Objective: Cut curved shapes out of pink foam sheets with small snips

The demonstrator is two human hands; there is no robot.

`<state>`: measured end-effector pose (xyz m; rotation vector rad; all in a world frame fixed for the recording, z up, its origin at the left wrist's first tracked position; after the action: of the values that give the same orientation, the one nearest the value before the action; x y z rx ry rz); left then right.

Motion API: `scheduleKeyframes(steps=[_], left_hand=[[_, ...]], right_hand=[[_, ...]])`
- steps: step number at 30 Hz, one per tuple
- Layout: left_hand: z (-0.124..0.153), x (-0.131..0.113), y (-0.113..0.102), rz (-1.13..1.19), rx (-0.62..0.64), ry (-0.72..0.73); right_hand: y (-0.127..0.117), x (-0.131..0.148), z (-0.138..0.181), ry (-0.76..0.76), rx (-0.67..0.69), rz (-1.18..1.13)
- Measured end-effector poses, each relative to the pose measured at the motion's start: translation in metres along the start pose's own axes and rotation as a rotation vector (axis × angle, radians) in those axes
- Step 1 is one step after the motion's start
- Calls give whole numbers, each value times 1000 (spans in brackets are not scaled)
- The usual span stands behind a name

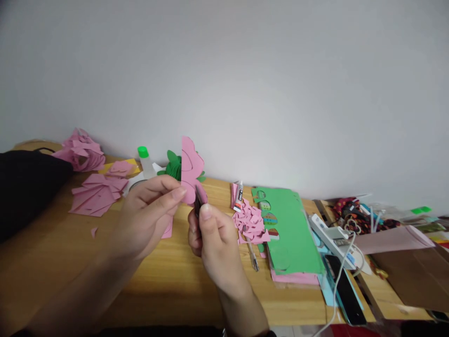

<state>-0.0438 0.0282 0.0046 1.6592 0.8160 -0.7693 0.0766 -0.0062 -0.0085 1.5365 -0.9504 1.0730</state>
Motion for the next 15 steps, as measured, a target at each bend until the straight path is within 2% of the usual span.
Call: scheduleKeyframes(steps=[15], left_hand=[[1, -3, 0, -26, -7, 13]], right_hand=[[-4, 1, 1, -28, 15, 57]])
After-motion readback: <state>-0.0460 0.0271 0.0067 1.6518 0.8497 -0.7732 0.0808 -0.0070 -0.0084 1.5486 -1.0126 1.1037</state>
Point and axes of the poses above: each hand's wrist, its own z-axis away from the middle knuckle, its own y-axis out of the palm, x = y × z, the point moved 2 cm from there along -z, towards the middle knuckle, and after that the axes turned 1 degree about -z, right-handed, at the moved point
